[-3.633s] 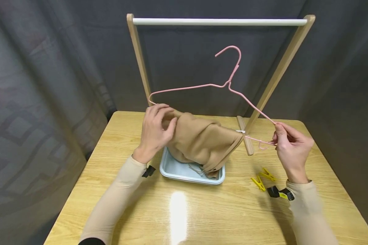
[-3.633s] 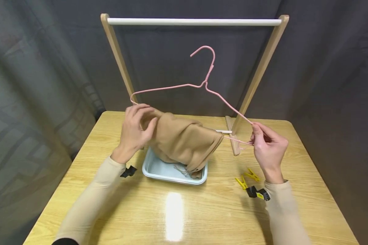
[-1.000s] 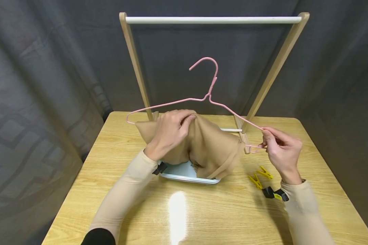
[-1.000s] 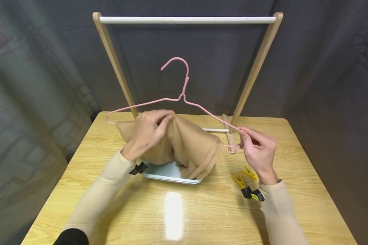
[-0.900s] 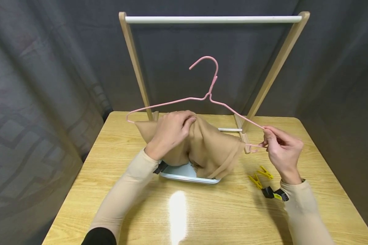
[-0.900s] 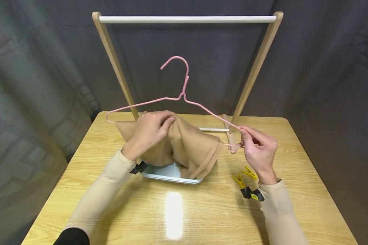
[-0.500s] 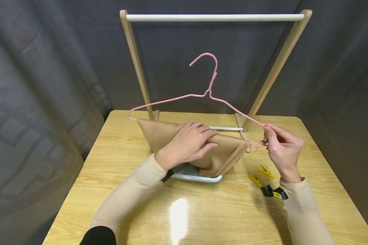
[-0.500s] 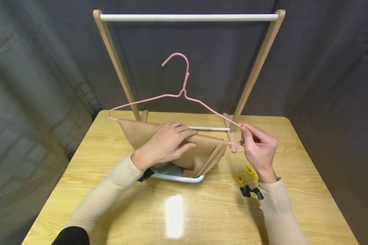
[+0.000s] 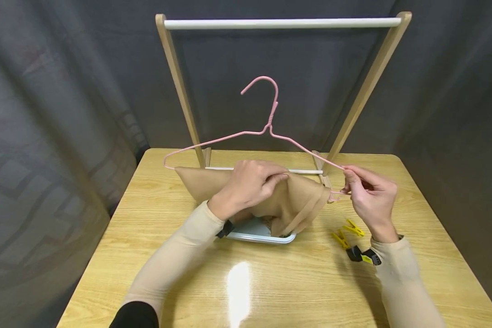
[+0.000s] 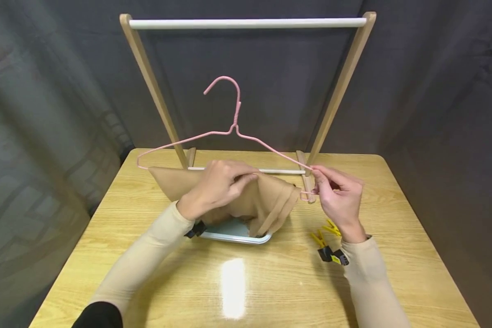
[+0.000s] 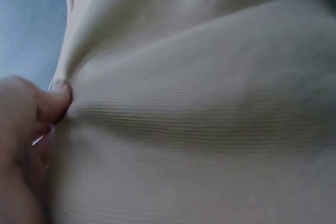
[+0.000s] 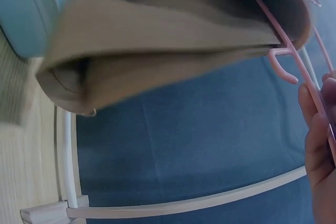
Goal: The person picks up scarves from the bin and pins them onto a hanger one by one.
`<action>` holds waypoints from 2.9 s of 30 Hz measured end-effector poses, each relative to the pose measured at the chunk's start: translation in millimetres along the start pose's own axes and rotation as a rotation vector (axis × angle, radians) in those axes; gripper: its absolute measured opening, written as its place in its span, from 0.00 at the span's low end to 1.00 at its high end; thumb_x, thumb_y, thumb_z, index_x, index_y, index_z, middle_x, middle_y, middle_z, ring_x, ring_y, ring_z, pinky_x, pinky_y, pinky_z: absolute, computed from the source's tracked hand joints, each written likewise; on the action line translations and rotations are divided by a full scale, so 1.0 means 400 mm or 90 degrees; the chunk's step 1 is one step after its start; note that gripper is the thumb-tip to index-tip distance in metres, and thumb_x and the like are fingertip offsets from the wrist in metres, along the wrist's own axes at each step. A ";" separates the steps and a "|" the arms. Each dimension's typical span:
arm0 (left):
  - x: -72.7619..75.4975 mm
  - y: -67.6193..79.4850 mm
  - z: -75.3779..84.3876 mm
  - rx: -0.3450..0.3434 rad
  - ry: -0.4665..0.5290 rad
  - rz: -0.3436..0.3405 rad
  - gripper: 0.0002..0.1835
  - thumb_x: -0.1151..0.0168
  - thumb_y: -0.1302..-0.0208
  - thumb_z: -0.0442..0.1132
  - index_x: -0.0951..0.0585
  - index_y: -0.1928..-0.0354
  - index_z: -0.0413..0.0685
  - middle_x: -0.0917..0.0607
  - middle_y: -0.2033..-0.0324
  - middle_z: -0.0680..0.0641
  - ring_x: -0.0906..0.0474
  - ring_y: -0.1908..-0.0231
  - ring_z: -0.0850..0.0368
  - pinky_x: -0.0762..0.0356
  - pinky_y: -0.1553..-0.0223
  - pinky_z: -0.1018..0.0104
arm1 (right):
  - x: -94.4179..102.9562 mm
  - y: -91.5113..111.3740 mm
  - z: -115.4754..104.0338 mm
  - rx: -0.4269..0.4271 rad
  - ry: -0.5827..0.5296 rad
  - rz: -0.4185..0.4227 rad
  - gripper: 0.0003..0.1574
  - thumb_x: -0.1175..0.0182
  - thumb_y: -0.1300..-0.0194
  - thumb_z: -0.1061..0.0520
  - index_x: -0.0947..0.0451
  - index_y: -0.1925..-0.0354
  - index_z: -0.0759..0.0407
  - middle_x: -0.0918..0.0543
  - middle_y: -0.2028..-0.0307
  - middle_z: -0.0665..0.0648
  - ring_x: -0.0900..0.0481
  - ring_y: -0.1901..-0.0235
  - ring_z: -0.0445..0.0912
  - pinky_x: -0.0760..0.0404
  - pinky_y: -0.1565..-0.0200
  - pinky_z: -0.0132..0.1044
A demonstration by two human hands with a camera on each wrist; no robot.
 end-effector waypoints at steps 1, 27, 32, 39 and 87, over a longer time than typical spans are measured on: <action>0.008 -0.004 -0.004 0.014 0.013 0.018 0.08 0.32 0.26 0.43 0.06 0.55 0.52 0.05 0.59 0.53 0.08 0.61 0.60 0.13 0.63 0.60 | -0.003 0.001 -0.001 0.003 -0.001 -0.003 0.04 0.34 0.37 0.79 0.15 0.63 0.84 0.12 0.73 0.40 0.19 0.80 0.29 0.20 0.73 0.19; 0.179 0.143 -0.181 0.205 -0.051 0.201 0.11 0.31 0.31 0.41 0.13 0.54 0.41 0.12 0.54 0.42 0.18 0.52 0.43 0.20 0.51 0.48 | 0.070 -0.107 -0.069 -0.018 0.040 0.180 0.07 0.35 0.33 0.74 0.13 0.62 0.82 0.16 0.79 0.43 0.25 0.84 0.31 0.24 0.77 0.19; 0.164 0.204 -0.281 0.399 0.098 0.196 0.25 0.36 0.26 0.49 0.24 0.37 0.39 0.18 0.45 0.38 0.21 0.43 0.41 0.23 0.41 0.46 | 0.086 -0.133 -0.098 -0.007 0.046 0.201 0.09 0.33 0.32 0.71 0.13 0.63 0.83 0.15 0.79 0.44 0.25 0.84 0.32 0.24 0.76 0.18; 0.124 0.219 -0.317 0.438 0.378 0.137 0.18 0.47 0.17 0.43 0.20 0.47 0.32 0.15 0.57 0.41 0.19 0.54 0.52 0.20 0.48 0.62 | 0.098 -0.145 -0.106 -0.003 0.039 0.202 0.12 0.32 0.33 0.70 0.15 0.64 0.85 0.17 0.81 0.44 0.26 0.85 0.33 0.25 0.76 0.19; 0.191 0.133 -0.113 -0.005 -0.213 0.223 0.08 0.30 0.31 0.37 0.10 0.55 0.41 0.08 0.59 0.42 0.13 0.56 0.43 0.15 0.50 0.50 | 0.103 -0.065 0.007 -0.021 0.031 0.116 0.11 0.34 0.32 0.74 0.17 0.61 0.88 0.15 0.76 0.41 0.22 0.85 0.29 0.24 0.78 0.18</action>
Point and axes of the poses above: each hand's wrist, its own y-axis away from the middle knuckle, its own x-axis out of the back of the hand, z = x × y, the point moved 7 cm from there along -y, towards the middle knuckle
